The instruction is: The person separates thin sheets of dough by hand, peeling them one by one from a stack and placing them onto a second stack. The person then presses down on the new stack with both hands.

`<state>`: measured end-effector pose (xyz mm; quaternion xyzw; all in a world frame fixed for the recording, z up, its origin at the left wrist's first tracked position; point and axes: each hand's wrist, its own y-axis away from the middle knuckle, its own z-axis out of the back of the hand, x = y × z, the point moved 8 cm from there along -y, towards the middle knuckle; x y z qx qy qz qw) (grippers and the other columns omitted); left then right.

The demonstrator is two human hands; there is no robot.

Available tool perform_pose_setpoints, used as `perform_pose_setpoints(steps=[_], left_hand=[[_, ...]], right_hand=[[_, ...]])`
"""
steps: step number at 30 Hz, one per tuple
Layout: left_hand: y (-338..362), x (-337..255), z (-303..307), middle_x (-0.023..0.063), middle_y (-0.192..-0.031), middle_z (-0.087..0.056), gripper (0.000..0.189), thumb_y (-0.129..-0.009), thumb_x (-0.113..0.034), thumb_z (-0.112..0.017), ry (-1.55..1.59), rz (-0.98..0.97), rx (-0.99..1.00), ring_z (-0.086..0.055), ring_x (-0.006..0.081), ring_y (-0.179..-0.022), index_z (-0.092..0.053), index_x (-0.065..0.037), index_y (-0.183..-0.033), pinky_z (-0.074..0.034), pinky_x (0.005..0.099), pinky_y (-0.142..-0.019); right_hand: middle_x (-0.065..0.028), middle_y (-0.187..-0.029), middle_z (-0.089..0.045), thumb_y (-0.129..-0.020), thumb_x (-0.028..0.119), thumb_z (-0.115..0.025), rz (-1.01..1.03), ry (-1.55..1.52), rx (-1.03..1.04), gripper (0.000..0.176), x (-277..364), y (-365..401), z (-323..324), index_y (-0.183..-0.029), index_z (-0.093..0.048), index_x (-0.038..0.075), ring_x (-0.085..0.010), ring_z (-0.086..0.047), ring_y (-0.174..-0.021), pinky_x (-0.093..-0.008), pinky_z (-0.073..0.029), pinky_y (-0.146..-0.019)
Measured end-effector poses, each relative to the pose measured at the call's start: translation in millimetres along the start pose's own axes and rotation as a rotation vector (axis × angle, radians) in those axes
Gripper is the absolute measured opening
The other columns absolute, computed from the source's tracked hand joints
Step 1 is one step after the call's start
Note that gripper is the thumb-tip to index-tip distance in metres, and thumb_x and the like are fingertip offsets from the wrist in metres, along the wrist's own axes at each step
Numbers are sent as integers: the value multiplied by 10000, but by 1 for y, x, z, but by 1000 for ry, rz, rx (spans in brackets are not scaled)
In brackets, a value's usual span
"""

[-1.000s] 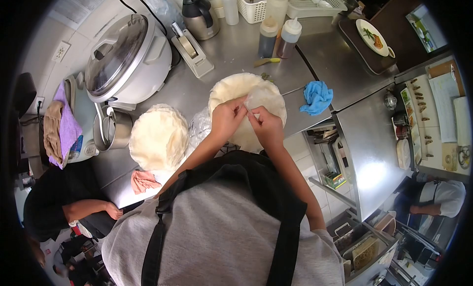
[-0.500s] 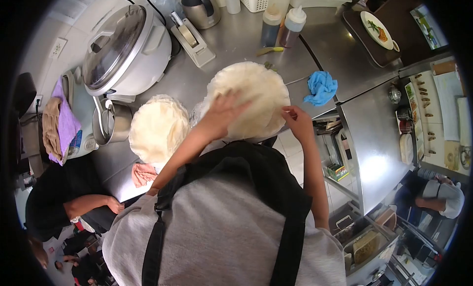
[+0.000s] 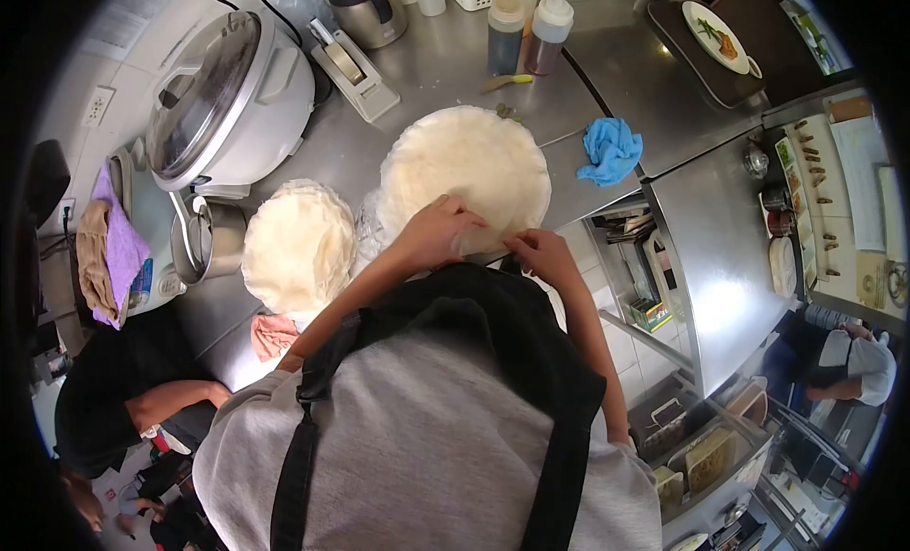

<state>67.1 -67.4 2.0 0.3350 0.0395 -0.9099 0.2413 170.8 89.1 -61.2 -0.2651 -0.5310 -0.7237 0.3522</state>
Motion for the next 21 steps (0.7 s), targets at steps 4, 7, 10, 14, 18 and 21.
perform_pose_setpoints(steps=[4, 7, 10, 14, 18, 21], left_hand=[[0, -3, 0, 93, -1040, -572, 554, -602, -162, -825, -37, 11, -65, -551, 296, -1079, -642, -142, -1124, -474, 385, -918], [5, -2, 7, 91, -1074, -564, 510, -699, -177, -806, 166, 139, -62, -584, 270, -1006, -626, -125, -1174, -498, 354, -882], [6, 7, 10, 93, -1039, -589, 482, -763, -196, -786, 457, 239, -183, -626, 214, -898, -627, -103, -1209, -519, 316, -797], [3, 11, 19, 136, -944, -640, 458, -796, -261, -755, 581, 232, -321, -652, 224, -741, -652, -28, -1177, -535, 309, -700], [3, 17, 18, 123, -810, -674, 377, -832, -242, -712, 697, 248, -386, -642, 203, -660, -679, -17, -1132, -533, 291, -673], [3, 30, 15, 127, -730, -673, 318, -869, -243, -667, 826, 273, -400, -634, 204, -627, -694, -10, -1083, -520, 295, -655]], right_hand=[[-48, -690, -656, -878, 325, -686, 52, -15, -50, 324, 10, -12, -14, -924, -701, 5, -108, -594, -549, -259, -472, -487], [-51, -767, -668, -902, 268, -666, 100, -214, -62, 276, 15, -20, -14, -958, -681, -1, -112, -624, -641, -251, -500, -573], [-61, -886, -673, -928, 227, -642, 155, -537, -3, 256, 32, -20, -18, -1022, -656, -11, -130, -648, -769, -257, -529, -718], [-80, -987, -662, -946, 204, -623, 230, -671, 66, 256, 65, -16, -22, -1070, -634, -20, -161, -660, -879, -294, -537, -872], [-89, -1001, -659, -963, 184, -592, 207, -642, 67, 243, 77, -15, -28, -1085, -614, -24, -170, -662, -900, -314, -544, -883], [-100, -1022, -648, -975, 177, -566, 221, -689, 77, 236, 76, -21, -34, -1100, -583, -22, -180, -663, -906, -321, -547, -880]])
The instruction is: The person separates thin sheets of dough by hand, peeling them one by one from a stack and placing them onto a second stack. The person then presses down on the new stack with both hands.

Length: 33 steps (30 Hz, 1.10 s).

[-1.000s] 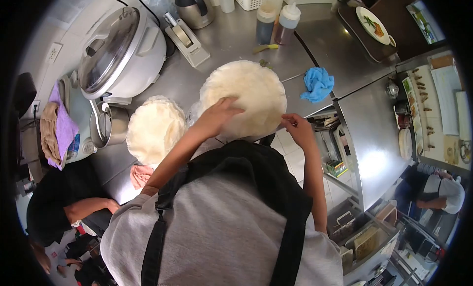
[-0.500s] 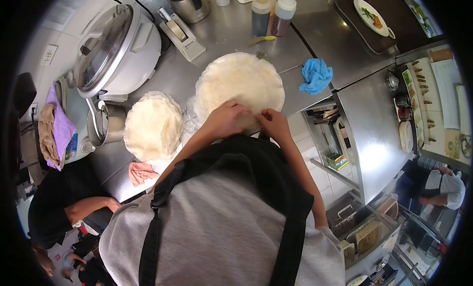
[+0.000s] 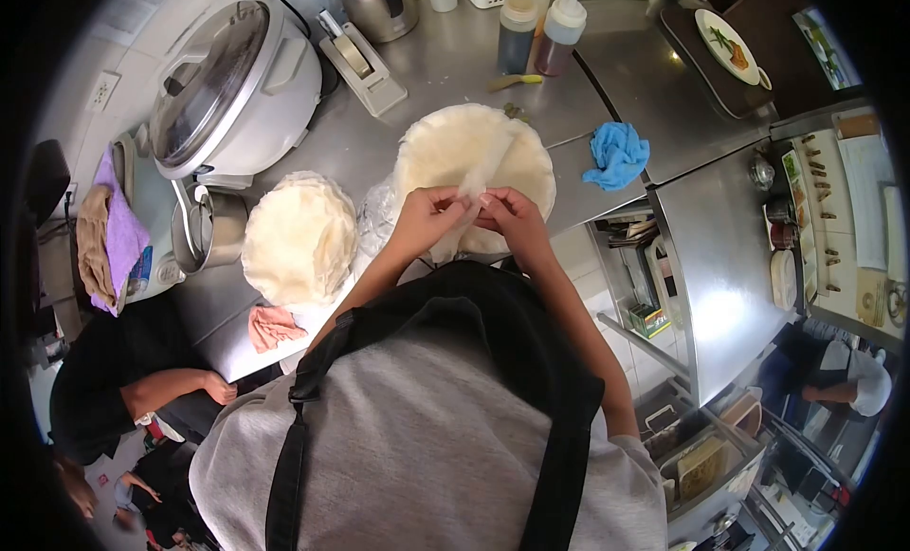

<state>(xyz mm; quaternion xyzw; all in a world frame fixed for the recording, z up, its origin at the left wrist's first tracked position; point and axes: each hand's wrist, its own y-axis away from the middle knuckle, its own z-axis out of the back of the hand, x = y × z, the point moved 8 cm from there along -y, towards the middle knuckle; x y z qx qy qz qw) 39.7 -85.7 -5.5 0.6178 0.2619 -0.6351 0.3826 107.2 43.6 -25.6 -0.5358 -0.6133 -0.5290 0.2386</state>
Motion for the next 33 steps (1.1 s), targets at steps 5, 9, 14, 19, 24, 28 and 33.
perform_pose_setpoints(steps=[5, 9, 14, 19, 24, 28, 33], left_hand=[[-4, 0, 14, 137, -632, -605, 292, -962, -261, -537, -204, 28, -226, -588, 214, -554, -661, -3, -908, -458, 337, -572], [-7, -9, 50, 115, -579, -543, 351, -1005, -288, -462, -183, 121, -482, -546, 222, -525, -590, -22, -815, -423, 368, -545], [-16, -26, 50, 90, -635, -578, 403, -1003, -388, -455, -197, 112, -309, -575, 158, -550, -621, -48, -864, -448, 321, -506], [-18, -33, -10, 174, -752, -660, 386, -965, -355, -513, -660, -79, -128, -651, 304, -684, -659, 0, -926, -494, 383, -635], [-21, -35, -9, 147, -790, -676, 308, -969, -266, -549, -444, -30, -68, -643, 214, -720, -681, 11, -993, -494, 327, -693], [-21, -25, -6, 91, -768, -672, 286, -978, -234, -566, -142, -23, -111, -570, 104, -720, -681, 18, -1052, -483, 275, -699], [-21, -14, 5, 49, -784, -684, 305, -988, -245, -561, -10, -31, -248, -550, 73, -724, -685, 30, -1039, -481, 257, -699]], right_hand=[[-115, -1036, -631, -998, 179, -514, 31, 6, -71, 226, 2, -1, -2, -1118, -528, -12, -199, -663, -920, -333, -551, -876], [-127, -1030, -633, -1007, 185, -490, 93, -47, -251, 236, 3, 0, 19, -1131, -506, -16, -208, -667, -915, -349, -553, -872], [-122, -1021, -638, -1007, 176, -487, 65, -46, -158, 224, -7, 2, 18, -1131, -505, -10, -201, -668, -908, -350, -556, -857], [-91, -948, -651, -1001, 185, -504, 133, 133, -85, 202, 0, -7, 0, -1079, -547, 3, -164, -658, -837, -320, -561, -770], [-49, -767, -617, -994, 223, -522, 102, 397, -80, 247, 13, 0, -11, -931, -586, -7, -114, -598, -704, -285, -527, -659], [-40, -671, -564, -994, 243, -520, 295, 571, -96, 320, 31, 2, -13, -821, -556, -24, -108, -555, -643, -283, -504, -612], [-51, -645, -548, -1001, 253, -508, 304, 567, -191, 353, 39, 6, -7, -772, -540, -15, -115, -559, -614, -283, -500, -588]])
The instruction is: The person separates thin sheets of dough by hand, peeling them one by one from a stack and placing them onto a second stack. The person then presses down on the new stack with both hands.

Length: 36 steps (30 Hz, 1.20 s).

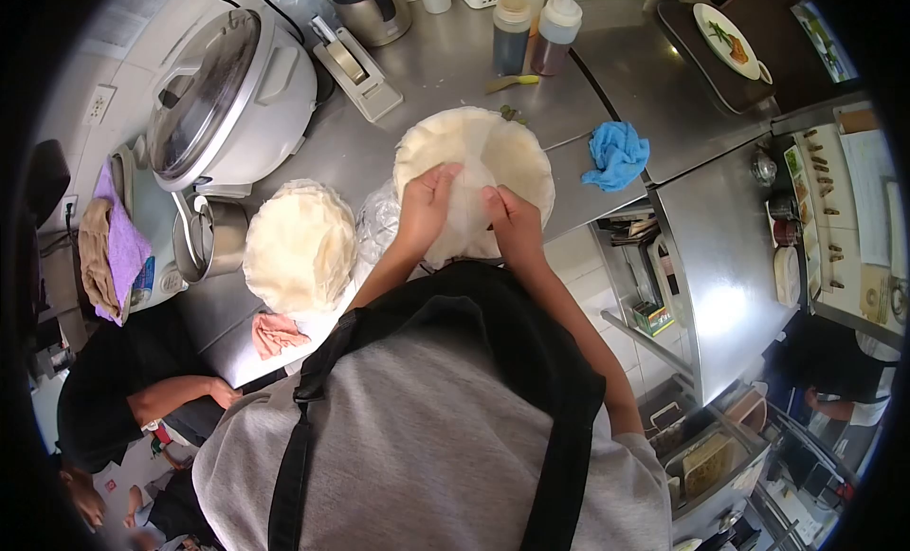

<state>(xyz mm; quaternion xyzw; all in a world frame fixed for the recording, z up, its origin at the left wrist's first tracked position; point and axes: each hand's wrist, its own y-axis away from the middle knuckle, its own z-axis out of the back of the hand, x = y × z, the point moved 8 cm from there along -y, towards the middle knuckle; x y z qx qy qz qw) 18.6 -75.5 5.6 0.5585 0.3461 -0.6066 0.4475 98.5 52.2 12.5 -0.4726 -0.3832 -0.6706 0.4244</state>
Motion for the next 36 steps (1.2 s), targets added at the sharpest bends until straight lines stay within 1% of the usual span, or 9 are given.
perform_pose_setpoints(steps=[5, 11, 14, 17, 20, 23, 27, 31, 36], left_hand=[[-10, 8, 30, 148, -732, -663, 344, -983, -292, -553, -85, -23, -176, -568, 153, -647, -680, 27, -1001, -479, 311, -672], [-19, 15, 46, 96, -711, -645, 339, -977, -300, -560, -161, 72, -67, -571, 135, -655, -682, 16, -993, -476, 295, -651], [-20, 16, 12, 19, -881, -650, 274, -989, -239, -559, 33, -160, 118, -544, 48, -800, -679, 5, -1028, -460, 226, -742], [-13, -10, -29, 30, -1009, -644, 252, -986, -192, -551, 300, 40, 400, -575, 75, -900, -646, 8, -1106, -472, 245, -826], [-9, -41, -30, 32, -1065, -638, 257, -976, -149, -547, 713, 281, 434, -599, 122, -969, -601, 4, -1175, -480, 275, -900], [-2, -98, -10, -13, -1035, -651, 275, -958, -188, -572, 861, 6, 450, -607, 86, -930, -601, -47, -1192, -465, 215, -817], [8, -76, 12, -7, -1048, -652, 303, -951, -238, -586, 675, 176, 267, -612, 80, -914, -582, -57, -1194, -466, 190, -761], [9, 82, 33, 17, -857, -687, 307, -962, -274, -566, 414, 402, 111, -581, 116, -698, -653, -7, -1085, -473, 282, -654], [20, 89, 47, 87, -689, -651, 362, -971, -299, -549, 94, 197, -227, -516, 146, -604, -677, 36, -926, -454, 312, -614]], right_hand=[[-49, -672, -570, -999, 301, -510, -209, -204, -62, 371, -31, 2, 8, -809, -571, -12, -124, -630, -623, -265, -516, -576], [-52, -806, -617, -977, 352, -537, -397, -266, -41, 381, -60, 7, 15, -986, -629, -18, -131, -653, -693, -248, -514, -617], [-45, -857, -627, -976, 342, -542, -259, -82, -45, 367, -42, -5, 23, -1057, -644, -1, -104, -625, -777, -228, -484, -683], [-33, -861, -647, -967, 333, -571, -217, -283, -197, 351, -54, -21, 37, -1065, -660, 8, -84, -586, -821, -227, -455, -729], [-28, -851, -666, -960, 309, -597, -13, -312, -455, 326, 38, -20, 78, -1027, -684, 3, -86, -569, -775, -235, -458, -700], [-53, -808, -676, -939, 269, -626, 369, 8, -420, 273, 138, -5, 88, -956, -699, 6, -119, -601, -737, -268, -467, -668], [-129, -817, -672, -900, 243, -653, 578, 261, -19, 228, 151, -21, 37, -936, -698, 22, -235, -627, -680, -304, -477, -634], [-167, -743, -633, -875, 262, -678, 419, 377, 230, 224, 59, -29, -26, -899, -694, 40, -308, -598, -638, -335, -464, -597], [-150, -601, -560, -873, 281, -688, 216, 345, 206, 257, 11, -25, -45, -837, -681, 27, -240, -510, -511, -339, -423, -532]])
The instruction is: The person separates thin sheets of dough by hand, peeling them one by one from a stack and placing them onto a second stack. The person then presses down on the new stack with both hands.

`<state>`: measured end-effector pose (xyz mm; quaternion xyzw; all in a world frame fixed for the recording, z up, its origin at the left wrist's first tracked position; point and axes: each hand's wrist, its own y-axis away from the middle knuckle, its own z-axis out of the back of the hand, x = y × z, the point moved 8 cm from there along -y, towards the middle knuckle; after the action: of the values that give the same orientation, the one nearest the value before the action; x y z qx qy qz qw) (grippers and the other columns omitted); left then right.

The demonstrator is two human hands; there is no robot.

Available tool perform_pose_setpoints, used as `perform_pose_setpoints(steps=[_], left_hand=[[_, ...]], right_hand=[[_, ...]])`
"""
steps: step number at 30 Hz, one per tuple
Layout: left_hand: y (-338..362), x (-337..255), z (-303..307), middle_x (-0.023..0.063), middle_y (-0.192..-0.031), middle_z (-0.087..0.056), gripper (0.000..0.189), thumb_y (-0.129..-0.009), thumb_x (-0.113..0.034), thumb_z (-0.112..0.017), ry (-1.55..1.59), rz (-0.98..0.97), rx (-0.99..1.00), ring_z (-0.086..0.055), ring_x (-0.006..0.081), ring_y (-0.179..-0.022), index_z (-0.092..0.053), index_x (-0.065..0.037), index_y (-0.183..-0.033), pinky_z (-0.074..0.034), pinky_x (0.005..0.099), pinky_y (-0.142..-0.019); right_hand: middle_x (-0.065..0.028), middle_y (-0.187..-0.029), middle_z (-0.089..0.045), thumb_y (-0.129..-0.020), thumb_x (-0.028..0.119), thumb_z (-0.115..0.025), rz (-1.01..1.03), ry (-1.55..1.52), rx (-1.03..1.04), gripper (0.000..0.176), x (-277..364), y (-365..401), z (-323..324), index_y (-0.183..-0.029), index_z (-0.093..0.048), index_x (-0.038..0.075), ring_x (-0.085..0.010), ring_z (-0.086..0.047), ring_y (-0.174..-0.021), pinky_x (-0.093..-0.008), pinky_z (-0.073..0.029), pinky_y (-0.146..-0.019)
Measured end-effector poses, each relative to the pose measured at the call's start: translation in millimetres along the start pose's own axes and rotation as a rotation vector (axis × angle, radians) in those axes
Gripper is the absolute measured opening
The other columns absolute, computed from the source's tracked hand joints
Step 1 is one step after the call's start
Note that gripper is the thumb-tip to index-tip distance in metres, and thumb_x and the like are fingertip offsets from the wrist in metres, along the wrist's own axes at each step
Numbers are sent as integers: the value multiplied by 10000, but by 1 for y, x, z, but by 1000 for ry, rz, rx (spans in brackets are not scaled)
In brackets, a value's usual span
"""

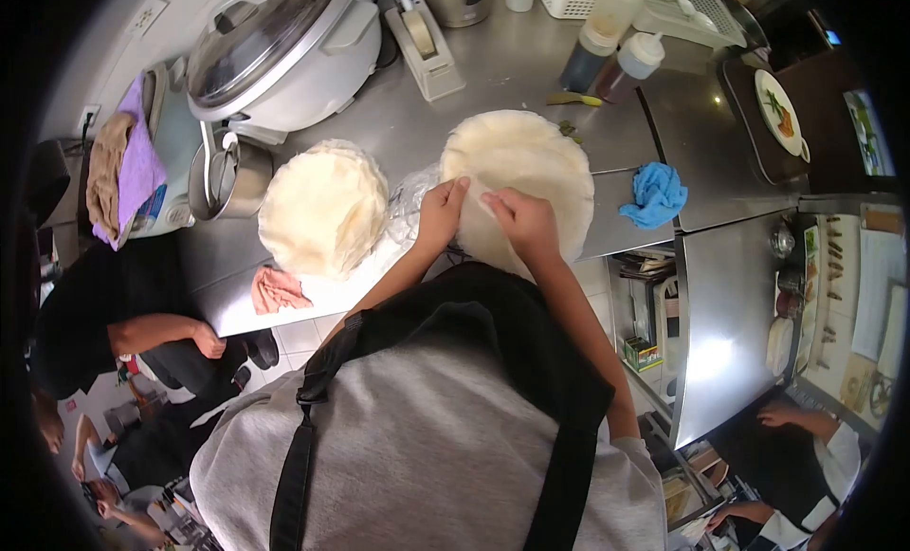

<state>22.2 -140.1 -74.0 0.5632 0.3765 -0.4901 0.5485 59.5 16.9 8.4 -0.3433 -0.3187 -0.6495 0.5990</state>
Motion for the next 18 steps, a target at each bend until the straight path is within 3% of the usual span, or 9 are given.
perform_pose_setpoints(steps=[4, 6, 12, 15, 17, 18], left_hand=[[7, -16, 26, 150, -699, -660, 366, -968, -298, -553, -193, -47, -152, -560, 175, -617, -683, 43, -949, -471, 332, -648], [13, -16, 35, 170, -719, -670, 357, -966, -296, -556, -141, -61, -192, -599, 190, -641, -688, 36, -980, -479, 333, -664], [12, -26, 51, 213, -790, -682, 335, -953, -281, -565, -276, -57, -216, -657, 277, -692, -693, 21, -1016, -492, 349, -687], [12, -37, 46, 216, -808, -679, 322, -943, -265, -564, -388, -97, -152, -659, 333, -729, -683, 25, -1016, -496, 366, -702], [1, -46, 39, 227, -854, -678, 337, -928, -272, -571, -473, -146, -25, -658, 374, -797, -670, 32, -1035, -502, 391, -744], [-4, -43, 36, 235, -908, -672, 374, -910, -299, -581, -572, -319, -46, -646, 394, -854, -660, 35, -1059, -498, 415, -787]], right_hand=[[-89, -544, -515, -887, 274, -678, -60, -138, -246, 273, -30, -9, 17, -844, -682, 4, -134, -431, -496, -302, -392, -511], [-44, -535, -494, -887, 272, -680, -131, -183, -357, 286, -49, -7, 30, -851, -677, -11, -82, -415, -525, -279, -367, -505], [-68, -528, -500, -893, 268, -665, -226, -62, -463, 293, -83, 5, 51, -821, -672, -16, -114, -423, -515, -296, -389, -525], [-100, -569, -548, -877, 240, -667, -263, 60, -391, 247, -90, 9, 53, -822, -681, -1, -166, -481, -525, -320, -434, -557], [-120, -720, -634, -819, 243, -710, 70, 99, -359, 227, -109, 4, 43, -875, -688, 23, -217, -572, -581, -358, -463, -571], [-148, -961, -666, -740, 299, -763, -85, 212, -200, 375, -100, 1, 41, -1006, -681, 48, -292, -647, -826, -398, -510, -726]])
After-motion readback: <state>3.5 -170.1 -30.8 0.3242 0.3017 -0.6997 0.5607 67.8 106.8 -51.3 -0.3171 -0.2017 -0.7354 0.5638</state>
